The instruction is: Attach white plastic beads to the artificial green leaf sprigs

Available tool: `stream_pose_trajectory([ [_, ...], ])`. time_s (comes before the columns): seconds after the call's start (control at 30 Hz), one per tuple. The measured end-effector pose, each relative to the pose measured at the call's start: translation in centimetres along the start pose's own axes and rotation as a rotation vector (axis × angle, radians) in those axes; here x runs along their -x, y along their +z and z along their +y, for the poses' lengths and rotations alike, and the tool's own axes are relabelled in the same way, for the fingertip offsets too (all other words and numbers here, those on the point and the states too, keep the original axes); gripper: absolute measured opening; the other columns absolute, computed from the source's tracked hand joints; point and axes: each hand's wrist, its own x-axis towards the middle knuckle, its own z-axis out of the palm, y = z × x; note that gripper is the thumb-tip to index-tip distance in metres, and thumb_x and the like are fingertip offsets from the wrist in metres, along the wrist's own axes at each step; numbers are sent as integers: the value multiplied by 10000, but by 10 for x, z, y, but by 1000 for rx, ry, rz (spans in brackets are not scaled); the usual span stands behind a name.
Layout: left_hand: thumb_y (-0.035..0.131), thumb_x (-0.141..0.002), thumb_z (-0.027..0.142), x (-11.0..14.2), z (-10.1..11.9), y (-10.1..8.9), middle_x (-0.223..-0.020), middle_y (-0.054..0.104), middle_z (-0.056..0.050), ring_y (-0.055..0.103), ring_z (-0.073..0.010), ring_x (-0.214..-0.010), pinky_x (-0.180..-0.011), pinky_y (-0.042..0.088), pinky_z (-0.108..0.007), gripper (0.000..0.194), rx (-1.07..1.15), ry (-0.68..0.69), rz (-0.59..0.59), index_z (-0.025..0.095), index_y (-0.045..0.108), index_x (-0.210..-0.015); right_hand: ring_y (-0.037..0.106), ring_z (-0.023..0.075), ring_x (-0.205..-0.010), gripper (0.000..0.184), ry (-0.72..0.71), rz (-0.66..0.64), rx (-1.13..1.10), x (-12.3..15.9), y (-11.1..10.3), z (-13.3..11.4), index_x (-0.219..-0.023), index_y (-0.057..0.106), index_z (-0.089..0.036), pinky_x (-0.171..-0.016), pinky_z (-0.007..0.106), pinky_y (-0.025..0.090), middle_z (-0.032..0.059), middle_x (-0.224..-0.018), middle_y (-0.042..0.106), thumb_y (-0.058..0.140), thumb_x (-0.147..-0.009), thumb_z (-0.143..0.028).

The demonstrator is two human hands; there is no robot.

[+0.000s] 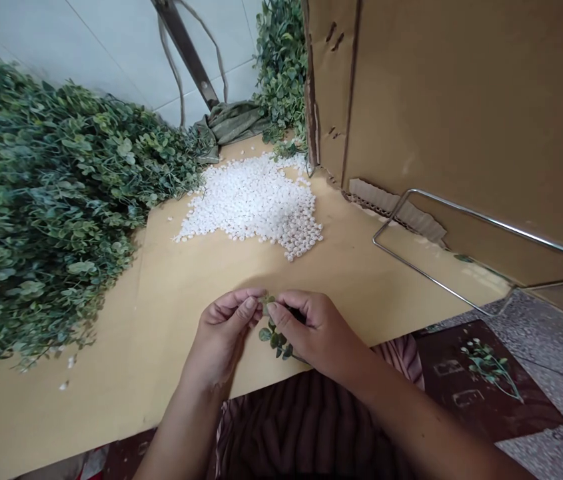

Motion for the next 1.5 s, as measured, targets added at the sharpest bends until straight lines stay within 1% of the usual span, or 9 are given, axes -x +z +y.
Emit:
stream_pose_trajectory([
  [0.2, 819, -550, 280, -5, 2, -4, -632, 669, -4, 534, -76, -583, -584, 438, -198, 238, 69, 6, 29, 187, 753, -758, 387, 92, -533, 261, 4, -2, 26, 0, 5, 1, -668, 517, -165, -502, 203, 350, -38, -567, 402, 459, -876, -311],
  [0.4, 806, -581, 272, -2, 0, -4, -684, 690, -2, 537, -70, -592, -606, 457, -194, 223, 48, 11, -3, 195, 749, -782, 372, 91, -516, 284, 17, -2, 48, 0, 6, 1, -608, 439, -177, -479, 202, 326, -48, -542, 360, 457, -866, -293],
  [0.67, 762, -650, 282, -1, 2, -5, -688, 662, 14, 537, -71, -629, -630, 444, -188, 140, 60, 34, -50, 199, 731, -758, 366, 83, -488, 271, -17, 8, 39, -4, 10, 1, -584, 420, -181, -459, 196, 314, -50, -520, 375, 455, -842, -255],
  [0.77, 755, -653, 278, -1, 4, -5, -704, 669, -2, 548, -85, -639, -639, 449, -203, 149, 78, 19, -52, 185, 726, -766, 394, 88, -505, 260, -17, -1, 49, -5, 9, 1, -602, 465, -170, -476, 197, 334, -43, -530, 403, 455, -845, -262],
  [0.9, 761, -634, 253, -3, 6, -5, -705, 665, -13, 548, -88, -636, -613, 439, -197, 159, 94, 15, -25, 167, 710, -758, 444, 102, -546, 227, -5, -9, 68, -3, 8, 2, -661, 538, -157, -512, 206, 368, -24, -570, 466, 463, -851, -257],
  [1.03, 777, -596, 217, -4, 8, -4, -686, 655, 3, 551, -81, -625, -608, 437, -189, 162, 123, 16, 0, 172, 684, -720, 415, 99, -529, 250, 24, 2, 90, -3, 9, 2, -625, 486, -168, -491, 205, 349, -33, -554, 410, 469, -850, -273],
  [1.2, 783, -594, 219, -5, 8, -5, -691, 670, -7, 572, -95, -648, -654, 465, -213, 143, 17, 33, 9, 174, 714, -710, 401, 95, -510, 280, 14, -16, 82, -6, 10, 0, -610, 438, -179, -485, 208, 332, -40, -533, 399, 445, -863, -298],
  [1.4, 738, -665, 204, -5, 9, -4, -738, 664, -7, 582, -91, -699, -646, 454, -188, 99, -100, 103, -66, 216, 759, -761, 376, 89, -496, 283, 44, -20, 28, -7, 8, 1, -614, 440, -177, -460, 203, 314, -41, -528, 397, 446, -861, -315],
  [1.5, 716, -685, 191, -5, 10, -3, -759, 653, -10, 572, -92, -702, -634, 448, -189, 108, -131, 124, -75, 226, 762, -777, 357, 82, -479, 286, 70, -6, -6, -7, 7, -1, -579, 419, -179, -440, 194, 310, -45, -510, 374, 455, -831, -311],
])
